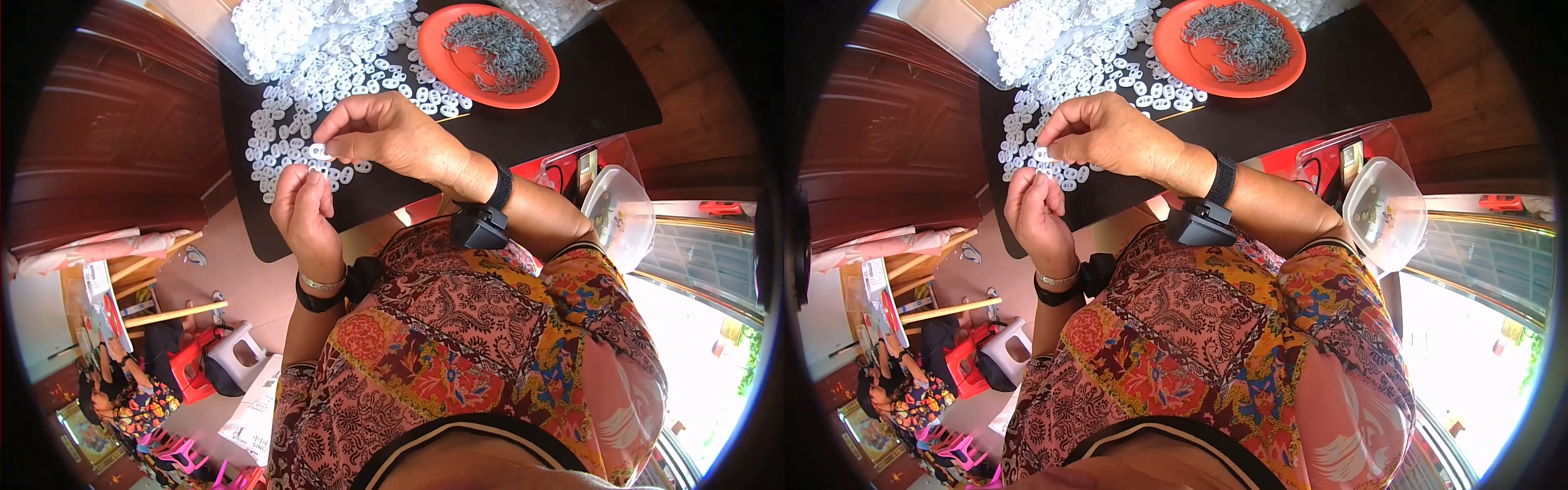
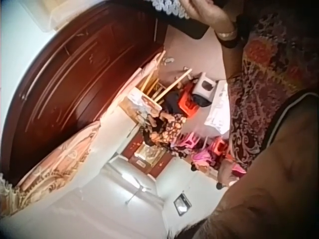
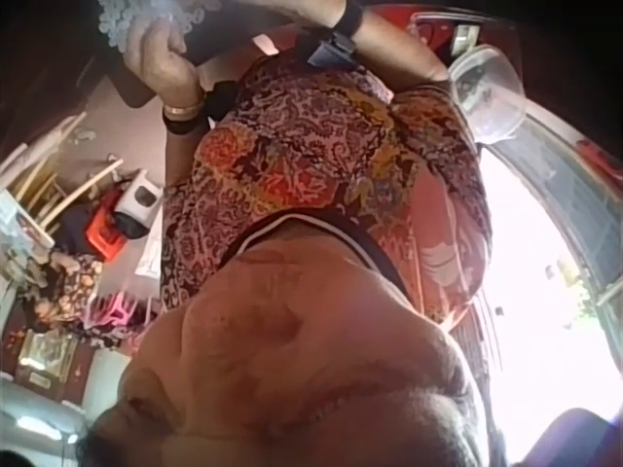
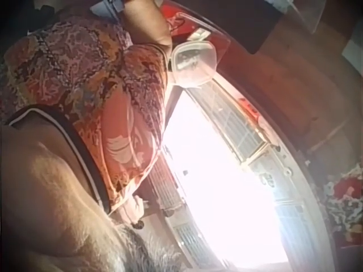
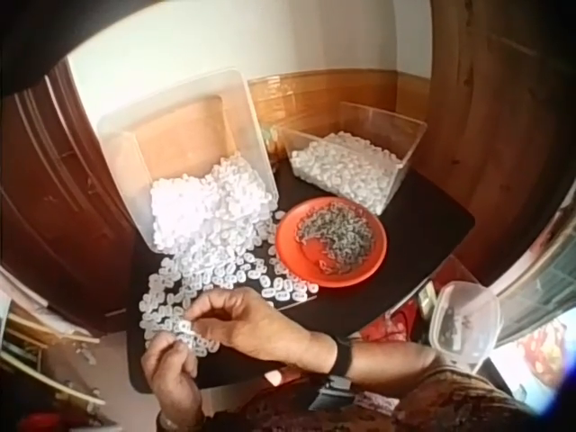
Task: Manually assembling small white plastic tags by inserting small metal components into them at a workbench.
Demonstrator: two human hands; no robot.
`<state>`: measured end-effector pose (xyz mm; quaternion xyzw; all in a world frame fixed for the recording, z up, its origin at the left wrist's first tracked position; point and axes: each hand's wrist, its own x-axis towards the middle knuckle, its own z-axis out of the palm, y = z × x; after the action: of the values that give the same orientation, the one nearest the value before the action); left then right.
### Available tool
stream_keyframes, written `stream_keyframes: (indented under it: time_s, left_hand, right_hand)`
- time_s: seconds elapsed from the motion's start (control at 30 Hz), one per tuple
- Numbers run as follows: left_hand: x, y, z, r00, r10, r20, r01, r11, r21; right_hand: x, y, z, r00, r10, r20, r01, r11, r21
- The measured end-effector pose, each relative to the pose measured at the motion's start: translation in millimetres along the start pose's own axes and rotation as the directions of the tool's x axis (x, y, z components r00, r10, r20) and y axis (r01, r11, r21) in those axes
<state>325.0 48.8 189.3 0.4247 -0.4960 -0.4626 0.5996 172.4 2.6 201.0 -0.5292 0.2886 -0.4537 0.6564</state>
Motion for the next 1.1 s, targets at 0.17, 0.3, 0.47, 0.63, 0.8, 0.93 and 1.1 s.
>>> stream_keyframes:
  time_s: [0.17, 0.3, 0.47, 0.63, 0.8, 0.93, 1.1]
  left_hand:
    - [0, -2, -1, 1.000, -0.007, -0.016, 0.007, 1.000, -0.003]
    - [-2, -2, -2, 1.000, -0.016, 0.005, 0.016, 1.000, 0.025]
    - [-3, -3, 0, 1.000, -0.025, -0.003, 0.025, 1.000, 0.018]
    - [2, -1, 7, 0.998, -0.037, 0.059, 0.039, 0.998, -0.042]
    - [11, 10, 26, 0.993, 0.018, 0.114, -0.008, 0.997, -0.082]
    - [26, 22, 48, 0.978, 0.055, 0.201, -0.025, 0.989, -0.146]
    - [37, 31, 76, 0.948, 0.109, 0.300, -0.052, 0.980, -0.192]
  right_hand:
    - [-5, -2, 3, 0.986, -0.168, -0.012, 0.159, 0.949, -0.273]
    - [-7, -2, 3, 0.985, -0.172, -0.001, 0.164, 0.943, -0.289]
    - [-6, 3, 2, 0.981, -0.193, -0.014, 0.178, 0.930, -0.321]
    - [-11, -5, 0, 0.982, -0.186, -0.031, 0.165, 0.929, -0.330]
    - [-18, -23, -9, 0.968, -0.239, -0.075, 0.207, 0.932, -0.298]
    - [-29, -47, -19, 0.948, -0.298, -0.112, 0.261, 0.929, -0.263]
    - [-38, -64, -30, 0.920, -0.360, -0.156, 0.311, 0.911, -0.270]
